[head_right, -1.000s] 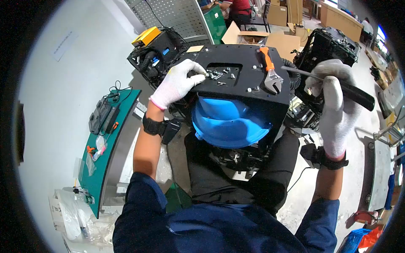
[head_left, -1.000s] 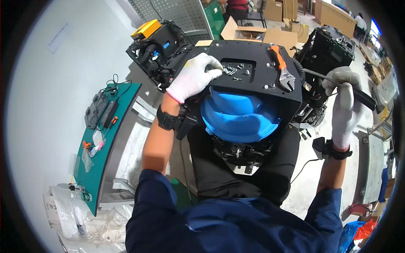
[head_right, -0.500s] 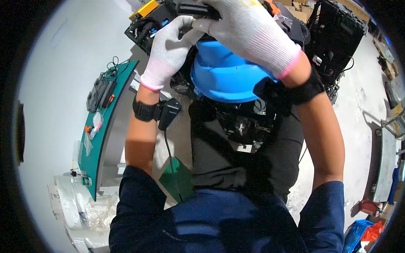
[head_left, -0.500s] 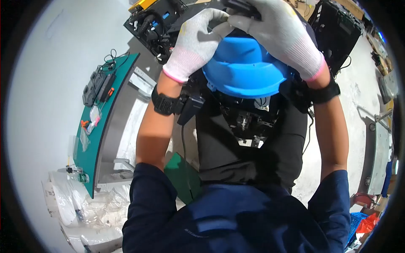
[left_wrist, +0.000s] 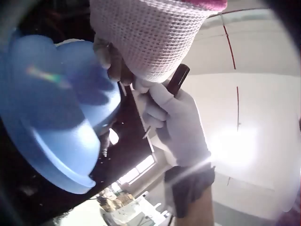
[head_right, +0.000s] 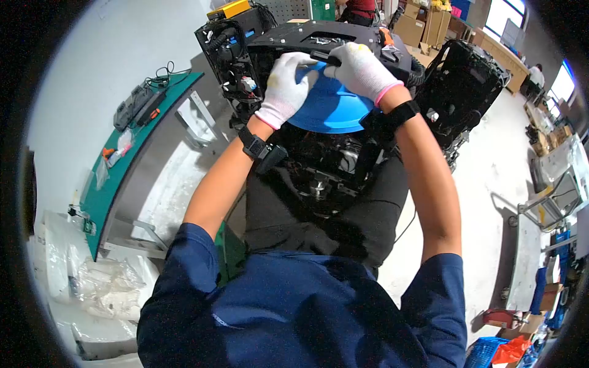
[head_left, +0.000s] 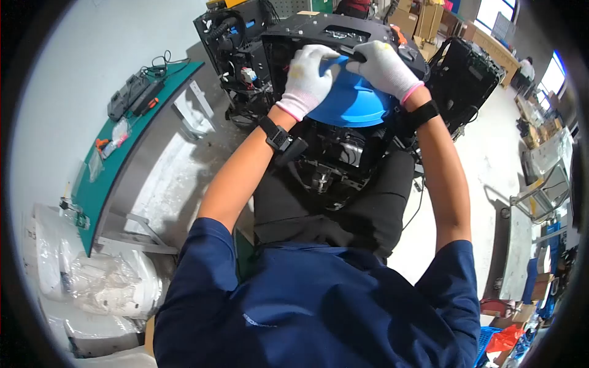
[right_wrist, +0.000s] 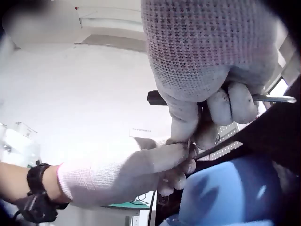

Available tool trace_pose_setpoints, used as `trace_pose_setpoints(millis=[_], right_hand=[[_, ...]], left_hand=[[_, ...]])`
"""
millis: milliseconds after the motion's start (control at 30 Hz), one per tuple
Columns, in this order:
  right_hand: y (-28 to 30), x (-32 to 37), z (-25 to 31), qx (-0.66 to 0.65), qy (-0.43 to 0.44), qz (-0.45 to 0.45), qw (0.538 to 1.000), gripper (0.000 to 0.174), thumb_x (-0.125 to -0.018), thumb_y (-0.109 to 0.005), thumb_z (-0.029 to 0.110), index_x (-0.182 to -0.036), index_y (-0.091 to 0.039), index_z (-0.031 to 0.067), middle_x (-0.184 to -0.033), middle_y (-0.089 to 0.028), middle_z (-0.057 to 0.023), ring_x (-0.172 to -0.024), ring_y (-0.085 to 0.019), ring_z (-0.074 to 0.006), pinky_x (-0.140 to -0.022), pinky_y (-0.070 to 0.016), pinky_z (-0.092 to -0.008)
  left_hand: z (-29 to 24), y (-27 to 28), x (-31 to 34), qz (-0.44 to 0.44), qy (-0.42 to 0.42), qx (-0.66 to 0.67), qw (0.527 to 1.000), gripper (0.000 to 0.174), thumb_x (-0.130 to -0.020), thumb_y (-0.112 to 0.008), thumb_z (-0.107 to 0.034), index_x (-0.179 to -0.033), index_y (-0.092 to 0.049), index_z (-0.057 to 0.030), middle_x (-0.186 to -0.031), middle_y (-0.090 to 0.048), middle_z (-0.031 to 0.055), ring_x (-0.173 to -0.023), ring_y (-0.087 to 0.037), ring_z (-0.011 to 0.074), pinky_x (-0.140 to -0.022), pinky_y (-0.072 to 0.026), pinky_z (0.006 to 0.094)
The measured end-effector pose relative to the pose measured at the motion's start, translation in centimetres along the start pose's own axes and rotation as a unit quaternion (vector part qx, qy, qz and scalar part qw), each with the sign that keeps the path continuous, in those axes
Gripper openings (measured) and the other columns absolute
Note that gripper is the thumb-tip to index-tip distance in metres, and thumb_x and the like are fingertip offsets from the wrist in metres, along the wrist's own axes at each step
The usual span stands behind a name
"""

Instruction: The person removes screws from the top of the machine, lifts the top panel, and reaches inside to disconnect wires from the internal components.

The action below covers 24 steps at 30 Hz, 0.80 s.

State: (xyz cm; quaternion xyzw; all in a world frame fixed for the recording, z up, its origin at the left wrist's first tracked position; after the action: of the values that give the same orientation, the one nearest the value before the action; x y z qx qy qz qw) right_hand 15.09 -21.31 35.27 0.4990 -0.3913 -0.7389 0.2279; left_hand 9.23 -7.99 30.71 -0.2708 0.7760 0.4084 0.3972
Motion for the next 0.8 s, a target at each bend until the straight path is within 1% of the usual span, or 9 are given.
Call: trace_pose_setpoints(millis=[33,100,233,433,500,567,700,733,800], right_hand=[[-0.4,0.3,0.0,0.006,-0.005,-0.011,1.000,0.023,-0.077,-0.071,0.017,-0.092,-0.070,-0.0006,-0.085,-0.066,-0.0250,-0.085,-0.065,-0.0402,-0.079,-0.0516,-0.0418],[-1.2,0.8,-0.2,-0.007,-0.032,0.001,0.999,0.023,-0.077,-0.071,0.017,-0.092,-0.070,-0.0006,-0.085,-0.066,-0.0252,-0.086,-0.065,-0.0401,-0.080,-0.0516,-0.0417],[-2.3,1.5,-0.4,0.032,-0.009,-0.035,0.999,0.023,-0.078,-0.071,0.019,-0.088,-0.067,-0.0021,-0.080,-0.065,-0.0242,-0.082,-0.064,-0.0404,-0.076,-0.0507,-0.0436],[-2.8,2.5,0.0,0.027,0.000,-0.049,0.998,0.023,-0.076,-0.073,0.016,-0.087,-0.064,-0.0023,-0.078,-0.063,-0.0240,-0.081,-0.063,-0.0402,-0.071,-0.0499,-0.0429],[-2.8,2.6,0.0,0.038,-0.044,-0.041,0.998,0.024,-0.076,-0.074,0.017,-0.087,-0.064,-0.0020,-0.077,-0.063,-0.0236,-0.080,-0.063,-0.0404,-0.070,-0.0498,-0.0425],[-3.1,2.6,0.0,0.047,-0.036,-0.044,0.997,0.024,-0.076,-0.074,0.017,-0.088,-0.065,-0.0015,-0.076,-0.063,-0.0234,-0.078,-0.064,-0.0402,-0.068,-0.0497,-0.0418],[-3.0,2.8,0.0,0.044,-0.074,-0.038,0.996,0.023,-0.077,-0.074,0.018,-0.088,-0.067,-0.0011,-0.076,-0.063,-0.0239,-0.076,-0.064,-0.0397,-0.068,-0.0502,-0.0416],[-3.1,2.7,0.0,0.049,-0.066,-0.043,0.996,0.023,-0.077,-0.073,0.018,-0.088,-0.068,-0.0011,-0.076,-0.063,-0.0239,-0.077,-0.064,-0.0397,-0.068,-0.0503,-0.0418],[-3.1,2.5,0.0,0.057,-0.055,-0.046,0.996,0.022,-0.077,-0.073,0.018,-0.087,-0.068,-0.0011,-0.076,-0.063,-0.0239,-0.077,-0.065,-0.0396,-0.068,-0.0504,-0.0420]], left_hand=[[-0.8,0.9,0.7,-0.089,-0.088,-0.096,0.987,0.024,-0.079,-0.068,-0.009,-0.103,-0.067,-0.0089,-0.108,-0.066,0.0073,-0.101,-0.059,0.0269,-0.093,-0.0457,0.0374],[0.4,1.1,1.4,-0.137,-0.089,-0.102,0.981,0.032,-0.076,-0.068,-0.007,-0.107,-0.066,-0.0141,-0.119,-0.062,0.0042,-0.110,-0.055,0.0267,-0.098,-0.0425,0.0396],[0.5,-0.8,2.2,-0.092,-0.157,-0.087,0.979,0.041,-0.078,-0.066,-0.009,-0.119,-0.062,-0.0137,-0.124,-0.060,0.0046,-0.116,-0.053,0.0280,-0.100,-0.0412,0.0400],[1.5,-1.5,2.8,-0.098,-0.143,-0.068,0.982,0.039,-0.088,-0.054,-0.022,-0.126,-0.059,-0.0142,-0.131,-0.056,0.0070,-0.120,-0.051,0.0300,-0.104,-0.0392,0.0425],[1.6,-1.5,2.8,-0.095,-0.137,-0.073,0.983,0.038,-0.090,-0.053,-0.025,-0.126,-0.058,-0.0149,-0.132,-0.056,0.0069,-0.121,-0.051,0.0300,-0.104,-0.0391,0.0424],[1.7,-1.5,2.9,-0.096,-0.146,-0.061,0.983,0.038,-0.090,-0.053,-0.025,-0.126,-0.058,-0.0160,-0.132,-0.056,0.0060,-0.122,-0.050,0.0299,-0.104,-0.0386,0.0425],[1.4,-1.2,3.0,-0.102,-0.139,-0.043,0.984,0.044,-0.082,-0.056,-0.015,-0.126,-0.058,-0.0167,-0.132,-0.055,0.0055,-0.122,-0.050,0.0301,-0.106,-0.0385,0.0428],[1.1,-1.0,3.0,-0.125,-0.144,-0.043,0.981,0.045,-0.075,-0.061,-0.005,-0.118,-0.063,-0.0144,-0.125,-0.059,0.0050,-0.115,-0.055,0.0280,-0.102,-0.0416,0.0419],[1.1,-0.9,2.9,-0.126,-0.142,-0.033,0.981,0.044,-0.075,-0.060,-0.005,-0.118,-0.063,-0.0141,-0.125,-0.059,0.0052,-0.115,-0.055,0.0282,-0.102,-0.0417,0.0420]])
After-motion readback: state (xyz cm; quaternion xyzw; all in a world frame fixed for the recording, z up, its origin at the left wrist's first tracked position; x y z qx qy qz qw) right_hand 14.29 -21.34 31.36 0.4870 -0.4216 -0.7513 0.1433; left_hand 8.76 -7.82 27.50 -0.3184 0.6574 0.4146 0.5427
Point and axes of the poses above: each hand's wrist, its own x-axis away from the middle knuckle, its own y-axis out of the back of the hand, z = x × y, the point moved 7 cm from there along -x, towards the middle knuckle
